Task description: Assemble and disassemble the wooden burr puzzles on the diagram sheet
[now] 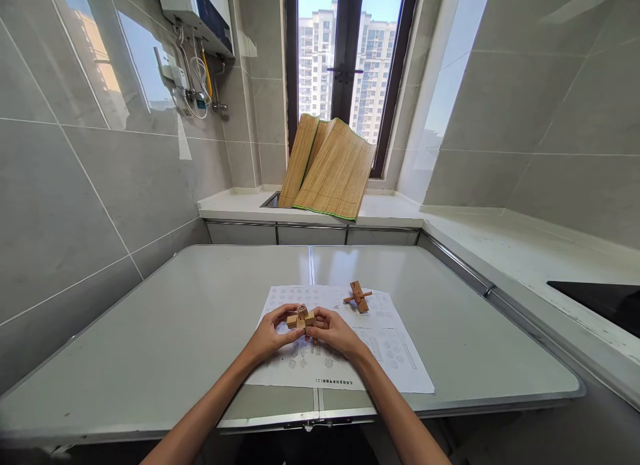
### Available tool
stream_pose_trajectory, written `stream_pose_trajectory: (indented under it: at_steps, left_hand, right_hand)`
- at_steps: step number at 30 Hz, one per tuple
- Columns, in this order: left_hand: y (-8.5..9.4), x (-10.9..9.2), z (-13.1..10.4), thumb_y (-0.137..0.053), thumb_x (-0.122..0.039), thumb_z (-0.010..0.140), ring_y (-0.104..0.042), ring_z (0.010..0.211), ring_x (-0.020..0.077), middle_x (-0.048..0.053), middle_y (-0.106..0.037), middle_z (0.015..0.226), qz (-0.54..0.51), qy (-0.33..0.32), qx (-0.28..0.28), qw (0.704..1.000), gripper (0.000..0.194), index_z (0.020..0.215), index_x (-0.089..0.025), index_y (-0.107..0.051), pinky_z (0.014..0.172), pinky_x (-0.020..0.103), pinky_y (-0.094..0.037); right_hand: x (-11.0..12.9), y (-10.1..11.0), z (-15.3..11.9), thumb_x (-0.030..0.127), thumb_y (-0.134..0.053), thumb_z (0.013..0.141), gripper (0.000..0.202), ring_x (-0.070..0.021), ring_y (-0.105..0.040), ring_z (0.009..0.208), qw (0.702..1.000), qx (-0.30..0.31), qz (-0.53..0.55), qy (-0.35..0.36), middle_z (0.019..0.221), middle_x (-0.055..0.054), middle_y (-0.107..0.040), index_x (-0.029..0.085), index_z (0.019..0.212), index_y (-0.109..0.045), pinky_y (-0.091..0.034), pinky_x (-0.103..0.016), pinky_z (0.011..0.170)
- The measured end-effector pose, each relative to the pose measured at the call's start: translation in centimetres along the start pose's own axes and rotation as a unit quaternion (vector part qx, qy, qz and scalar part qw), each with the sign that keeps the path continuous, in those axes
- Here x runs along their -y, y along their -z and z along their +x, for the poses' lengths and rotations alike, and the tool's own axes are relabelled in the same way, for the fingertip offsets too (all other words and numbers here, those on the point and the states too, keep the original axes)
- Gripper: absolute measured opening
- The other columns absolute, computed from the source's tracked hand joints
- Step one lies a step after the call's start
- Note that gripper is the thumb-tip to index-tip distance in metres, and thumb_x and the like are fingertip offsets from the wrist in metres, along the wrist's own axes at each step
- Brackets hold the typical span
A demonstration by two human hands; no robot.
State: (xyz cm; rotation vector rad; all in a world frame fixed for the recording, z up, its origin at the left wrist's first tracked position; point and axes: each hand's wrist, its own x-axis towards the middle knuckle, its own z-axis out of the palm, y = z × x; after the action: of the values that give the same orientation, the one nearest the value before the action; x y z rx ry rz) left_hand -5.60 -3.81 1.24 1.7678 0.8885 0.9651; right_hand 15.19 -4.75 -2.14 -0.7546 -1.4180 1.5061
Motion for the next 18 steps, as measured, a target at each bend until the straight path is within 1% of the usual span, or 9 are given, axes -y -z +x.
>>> stream_pose_trajectory:
  at_steps: [3,6,10,14,16,18]
  left_hand:
    - [-0.1,0.2,0.0,-0.086,-0.037,0.070,-0.067,0.107,0.0267,0.009,-0.074,0.114,0.037,-0.012,-0.025,0.999,0.051,0.116,-0.021,-0.070,0.100,0.040,-0.050]
    - [-0.1,0.4,-0.1,-0.086,-0.038,0.071,-0.066,0.105,0.0259,0.008,-0.073,0.115,0.065,-0.025,-0.046,0.996,0.051,0.117,-0.023,-0.070,0.098,0.039,-0.051]
    - [-0.2,0.5,-0.1,-0.086,-0.040,0.069,-0.068,0.101,0.0256,0.008,-0.073,0.114,0.054,-0.022,-0.057,0.997,0.054,0.118,-0.022,-0.069,0.096,0.038,-0.053]
    - [-0.4,0.8,0.0,-0.085,-0.038,0.069,-0.068,0.099,0.0255,0.007,-0.074,0.112,0.076,-0.034,-0.065,0.994,0.051,0.116,-0.023,-0.070,0.095,0.039,-0.053]
    - [-0.4,1.0,0.0,-0.085,-0.038,0.069,-0.068,0.095,0.0250,0.006,-0.074,0.109,0.094,-0.039,-0.075,0.992,0.049,0.114,-0.023,-0.071,0.093,0.038,-0.053]
    - [-0.4,1.2,0.0,-0.084,-0.037,0.068,-0.068,0.093,0.0243,0.005,-0.075,0.106,0.103,-0.037,-0.079,0.991,0.048,0.113,-0.023,-0.071,0.091,0.037,-0.053]
  right_hand:
    - [-0.9,0.2,0.2,0.043,-0.088,0.070,0.041,-0.0149,-0.064,0.068,0.999,-0.036,0.001,0.010,0.080,0.001,-0.070,0.021,0.083,-0.056,-0.049,-0.028,0.064]
    - [-1.3,0.4,0.3,0.043,-0.088,0.071,0.039,-0.0149,-0.064,0.068,0.998,-0.056,-0.014,0.022,0.078,0.001,-0.069,0.021,0.086,-0.060,-0.050,-0.028,0.065]
    - [-1.0,0.2,0.2,0.045,-0.087,0.072,0.040,-0.0204,-0.071,0.080,0.997,-0.065,-0.014,0.027,0.087,-0.003,-0.074,0.021,0.093,-0.063,-0.056,-0.037,0.082]
    - [-0.6,0.1,0.1,0.050,-0.084,0.075,0.044,-0.0271,-0.073,0.095,0.997,-0.057,-0.024,0.045,0.097,-0.007,-0.076,0.023,0.103,-0.066,-0.055,-0.047,0.094]
    - [-0.5,0.2,0.0,0.052,-0.079,0.080,0.043,-0.0275,-0.071,0.100,0.996,-0.049,-0.051,0.059,0.103,-0.008,-0.076,0.023,0.110,-0.068,-0.053,-0.047,0.098]
    - [-0.5,0.4,0.0,0.051,-0.075,0.085,0.039,-0.0267,-0.069,0.101,0.990,-0.058,-0.106,0.076,0.107,-0.008,-0.075,0.023,0.112,-0.070,-0.052,-0.046,0.099]
